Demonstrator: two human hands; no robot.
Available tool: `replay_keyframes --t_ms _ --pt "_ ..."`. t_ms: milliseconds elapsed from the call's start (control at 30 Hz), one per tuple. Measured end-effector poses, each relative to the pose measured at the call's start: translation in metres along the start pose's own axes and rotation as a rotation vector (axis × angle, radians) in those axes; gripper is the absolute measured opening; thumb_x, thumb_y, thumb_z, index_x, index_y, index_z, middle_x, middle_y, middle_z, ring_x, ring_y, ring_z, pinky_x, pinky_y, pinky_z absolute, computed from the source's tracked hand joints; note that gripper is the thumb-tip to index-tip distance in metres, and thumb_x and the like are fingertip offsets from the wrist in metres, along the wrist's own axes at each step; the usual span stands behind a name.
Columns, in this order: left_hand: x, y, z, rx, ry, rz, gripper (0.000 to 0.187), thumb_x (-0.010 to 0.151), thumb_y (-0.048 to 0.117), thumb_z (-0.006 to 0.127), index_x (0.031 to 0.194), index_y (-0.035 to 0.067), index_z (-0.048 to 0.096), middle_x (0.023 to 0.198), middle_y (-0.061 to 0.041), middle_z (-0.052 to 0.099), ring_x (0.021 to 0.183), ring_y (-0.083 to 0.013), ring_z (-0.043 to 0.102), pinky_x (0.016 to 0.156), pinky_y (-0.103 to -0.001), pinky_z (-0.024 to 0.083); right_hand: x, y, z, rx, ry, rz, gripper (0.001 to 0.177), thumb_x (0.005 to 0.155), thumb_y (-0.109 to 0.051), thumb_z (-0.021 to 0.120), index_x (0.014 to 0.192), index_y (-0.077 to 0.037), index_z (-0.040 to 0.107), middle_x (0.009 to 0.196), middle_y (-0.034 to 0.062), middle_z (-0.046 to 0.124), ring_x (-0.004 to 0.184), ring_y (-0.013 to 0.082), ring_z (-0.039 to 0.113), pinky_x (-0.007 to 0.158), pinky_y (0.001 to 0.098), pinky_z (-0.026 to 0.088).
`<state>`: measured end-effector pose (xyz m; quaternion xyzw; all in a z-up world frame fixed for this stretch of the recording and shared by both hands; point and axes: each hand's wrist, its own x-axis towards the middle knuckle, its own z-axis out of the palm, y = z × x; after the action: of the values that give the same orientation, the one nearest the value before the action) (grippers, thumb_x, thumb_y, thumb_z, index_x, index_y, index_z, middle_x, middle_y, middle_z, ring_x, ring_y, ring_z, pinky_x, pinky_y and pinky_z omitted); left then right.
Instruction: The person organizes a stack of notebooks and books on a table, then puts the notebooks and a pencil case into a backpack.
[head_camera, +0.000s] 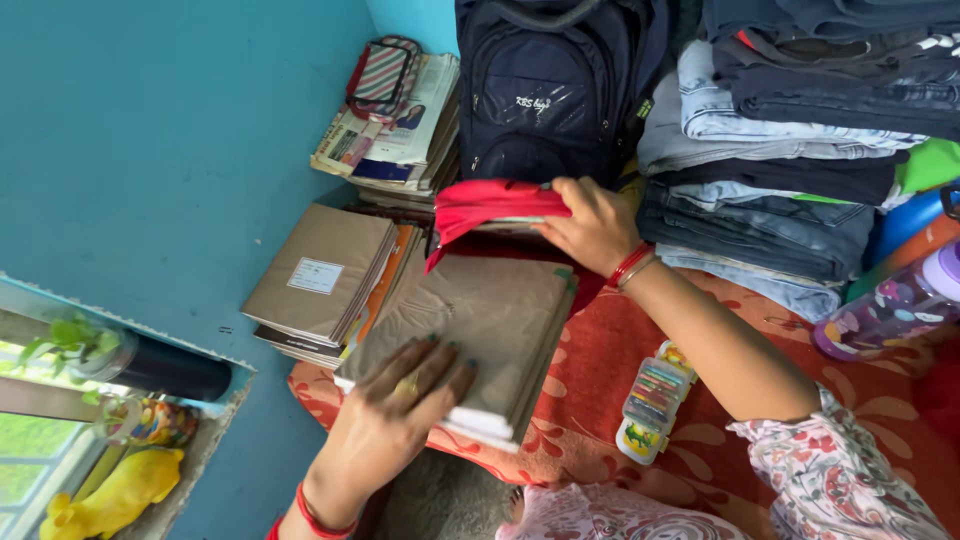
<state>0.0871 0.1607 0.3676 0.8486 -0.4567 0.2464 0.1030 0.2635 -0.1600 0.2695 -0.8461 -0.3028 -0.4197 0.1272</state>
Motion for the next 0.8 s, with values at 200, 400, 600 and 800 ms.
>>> replay_keyframes --t_ms 200,400,600,800 --pt "0.043 -0.045 0.072 0.01 -0.104 0.037 0.041 0.079 0.012 0.063 0.12 0.008 0.066 0.114 -0.012 0.069 0.11 -0.0329 0.068 0.085 -0.041 0.057 0.005 -0.006 -0.009 -0.029 -0.069 -0.072 0.02 0.082 -0.03 0.084 0.083 -0.013 0.073 0.119 0.0092 0.062 0.097 0.0252 0.064 0.077 0.0383 0.058" --pt "0.109 -0.093 0.182 0.058 -0.286 -0.05 0.036 0.09 0.006 0.061 0.124 0.014 0.067 0.101 -0.011 0.072 0.089 -0.0287 0.073 0.076 -0.04 0.058 0.011 0.0 -0.01 -0.055 -0.118 -0.013 0.022 0.083 -0.027 0.083 0.098 -0.013 0.077 0.122 0.0082 0.059 0.1 0.0255 0.062 0.078 0.0399 0.057" --pt "0.152 -0.134 0.229 0.151 -0.149 0.017 0.043 0.076 0.009 0.065 0.119 0.015 0.069 0.1 -0.012 0.075 0.086 -0.0299 0.074 0.075 -0.044 0.059 0.02 0.033 -0.003 0.092 -0.143 0.111 0.027 0.084 -0.015 0.08 0.111 -0.015 0.079 0.138 0.0142 0.053 0.121 0.0326 0.057 0.096 0.0429 0.052" --pt "0.189 -0.142 0.2 0.084 -0.236 -0.301 0.028 0.083 0.021 0.071 0.11 0.013 0.071 0.097 -0.016 0.074 0.089 -0.0341 0.073 0.077 -0.047 0.057 -0.011 0.057 0.007 0.308 0.1 0.246 0.034 0.079 0.006 0.074 0.106 -0.014 0.077 0.144 0.0153 0.05 0.133 0.0349 0.053 0.109 0.0439 0.048"
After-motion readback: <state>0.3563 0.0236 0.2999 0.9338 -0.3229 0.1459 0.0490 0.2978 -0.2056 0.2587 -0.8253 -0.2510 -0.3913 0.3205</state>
